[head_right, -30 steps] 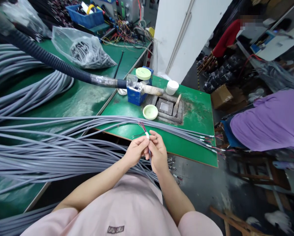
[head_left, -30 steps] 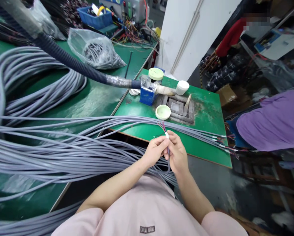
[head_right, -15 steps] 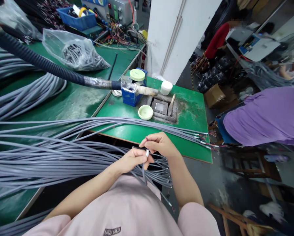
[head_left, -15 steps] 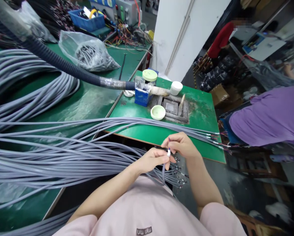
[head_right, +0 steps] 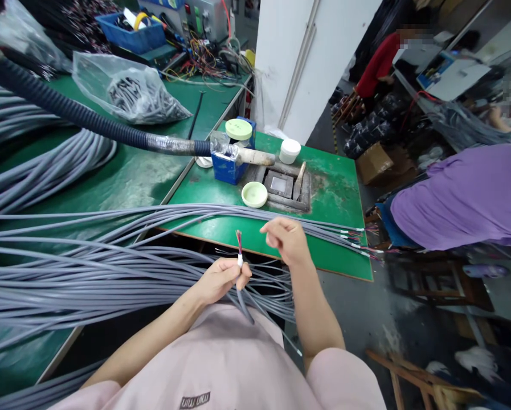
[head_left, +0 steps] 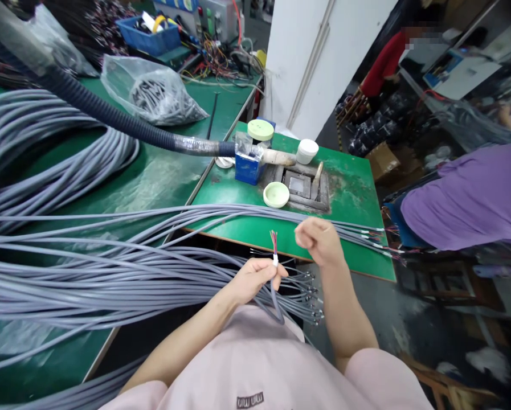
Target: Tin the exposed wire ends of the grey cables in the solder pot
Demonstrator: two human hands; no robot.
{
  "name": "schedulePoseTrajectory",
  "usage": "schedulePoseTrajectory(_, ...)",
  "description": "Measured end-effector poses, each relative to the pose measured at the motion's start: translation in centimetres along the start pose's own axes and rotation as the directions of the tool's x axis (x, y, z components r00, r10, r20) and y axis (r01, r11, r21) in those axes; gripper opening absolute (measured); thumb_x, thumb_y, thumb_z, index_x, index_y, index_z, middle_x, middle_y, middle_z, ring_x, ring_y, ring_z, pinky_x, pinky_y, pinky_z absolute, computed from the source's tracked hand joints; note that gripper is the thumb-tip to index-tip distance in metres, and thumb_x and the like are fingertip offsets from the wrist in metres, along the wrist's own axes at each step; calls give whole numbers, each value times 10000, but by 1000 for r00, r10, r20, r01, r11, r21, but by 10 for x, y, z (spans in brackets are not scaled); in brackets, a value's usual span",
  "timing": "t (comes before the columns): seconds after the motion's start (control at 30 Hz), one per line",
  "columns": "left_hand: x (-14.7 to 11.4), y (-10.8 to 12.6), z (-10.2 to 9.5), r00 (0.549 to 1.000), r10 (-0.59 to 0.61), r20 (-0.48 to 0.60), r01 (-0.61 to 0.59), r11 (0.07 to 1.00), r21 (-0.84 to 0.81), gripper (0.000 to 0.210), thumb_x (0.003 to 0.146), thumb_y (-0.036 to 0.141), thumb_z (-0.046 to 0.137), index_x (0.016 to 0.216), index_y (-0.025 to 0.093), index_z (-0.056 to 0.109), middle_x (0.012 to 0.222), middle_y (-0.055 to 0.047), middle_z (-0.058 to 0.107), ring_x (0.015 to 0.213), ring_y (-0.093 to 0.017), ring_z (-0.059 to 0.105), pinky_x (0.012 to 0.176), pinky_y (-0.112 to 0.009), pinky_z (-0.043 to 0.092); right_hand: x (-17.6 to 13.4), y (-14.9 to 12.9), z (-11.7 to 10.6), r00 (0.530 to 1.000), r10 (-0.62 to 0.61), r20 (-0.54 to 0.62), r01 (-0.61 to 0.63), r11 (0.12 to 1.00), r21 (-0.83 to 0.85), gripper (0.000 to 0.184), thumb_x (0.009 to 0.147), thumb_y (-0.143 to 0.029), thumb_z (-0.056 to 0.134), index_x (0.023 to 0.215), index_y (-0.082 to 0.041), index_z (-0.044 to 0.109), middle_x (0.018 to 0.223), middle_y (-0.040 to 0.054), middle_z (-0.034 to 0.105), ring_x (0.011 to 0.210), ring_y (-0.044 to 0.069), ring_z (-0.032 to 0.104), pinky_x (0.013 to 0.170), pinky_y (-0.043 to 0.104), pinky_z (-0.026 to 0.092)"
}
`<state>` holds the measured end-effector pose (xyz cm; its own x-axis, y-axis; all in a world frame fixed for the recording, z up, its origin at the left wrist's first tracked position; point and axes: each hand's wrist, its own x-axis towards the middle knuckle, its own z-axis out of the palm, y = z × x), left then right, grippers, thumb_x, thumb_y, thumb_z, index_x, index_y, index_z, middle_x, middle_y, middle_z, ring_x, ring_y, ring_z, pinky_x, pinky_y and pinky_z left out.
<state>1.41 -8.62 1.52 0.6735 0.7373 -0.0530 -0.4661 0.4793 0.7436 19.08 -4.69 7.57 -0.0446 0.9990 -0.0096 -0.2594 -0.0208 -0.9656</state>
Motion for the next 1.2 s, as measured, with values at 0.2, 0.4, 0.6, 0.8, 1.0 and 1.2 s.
schedulePoseTrajectory(0.2, 0, 1, 1, 999, -10, 46, 11, 1000, -14, 374, 750, 485, 718, 831, 123, 760, 518, -19, 596, 513, -94, 497, 600, -250, 353, -7, 8, 18, 947, 255, 195, -208, 950, -231, 159, 700, -315, 716, 732, -159, 731, 489, -34, 566, 420, 55, 418, 405, 195, 275)
schedulePoseTrajectory(0.4, -3, 2, -1, 995, -30, -94, 24, 997, -70, 415, 672, 502, 773, 821, 115, 762, 505, -26, 600, 499, -106, 508, 563, -250, 363, -9, 19, 29, 995, 101, 14, -97, 985, -142, 218, 663, -323, 759, 544, -174, 655, 433, -43, 513, 422, 58, 390, 423, 206, 294)
schedulePoseTrajectory(0.6, 2, 0, -3, 993, -19, -116, -5, 978, -207, 379, 686, 478, 772, 819, 124, 758, 490, -11, 579, 490, -95, 497, 563, -244, 379, -16, 32, 24, 993, 3, -119, -24, 985, -173, 141, 709, -311, 727, 632, -193, 719, 482, -27, 570, 428, 77, 452, 419, 218, 344)
schedulePoseTrajectory(0.8, 6, 3, -5, 992, -19, -124, -13, 967, -254, 347, 697, 446, 774, 819, 122, 752, 527, -19, 601, 519, -96, 529, 568, -228, 392, -31, 24, 18, 931, -365, -24, 295, 789, -539, 191, 816, -200, 634, 961, -272, 734, 772, 11, 691, 702, 155, 619, 669, 313, 517)
schedulePoseTrajectory(1.0, 12, 12, -3, 982, -41, -186, -9, 966, -260, 359, 652, 442, 804, 711, 99, 714, 574, -12, 597, 538, -82, 526, 568, -211, 410, -52, 21, 6, 695, -495, 521, 679, 213, -703, 442, 835, -82, 528, 1176, -338, 646, 1202, 51, 644, 1111, 225, 570, 920, 424, 489)
schedulePoseTrajectory(1.2, 20, 17, 4, 978, -32, -204, -26, 962, -272, 363, 687, 430, 783, 643, 85, 675, 610, -11, 587, 537, -62, 495, 545, -190, 410, -50, 32, 1, 652, -437, 619, 694, 16, -720, 441, 823, -120, 567, 1170, -383, 636, 1336, 24, 566, 1259, 244, 474, 999, 456, 451)
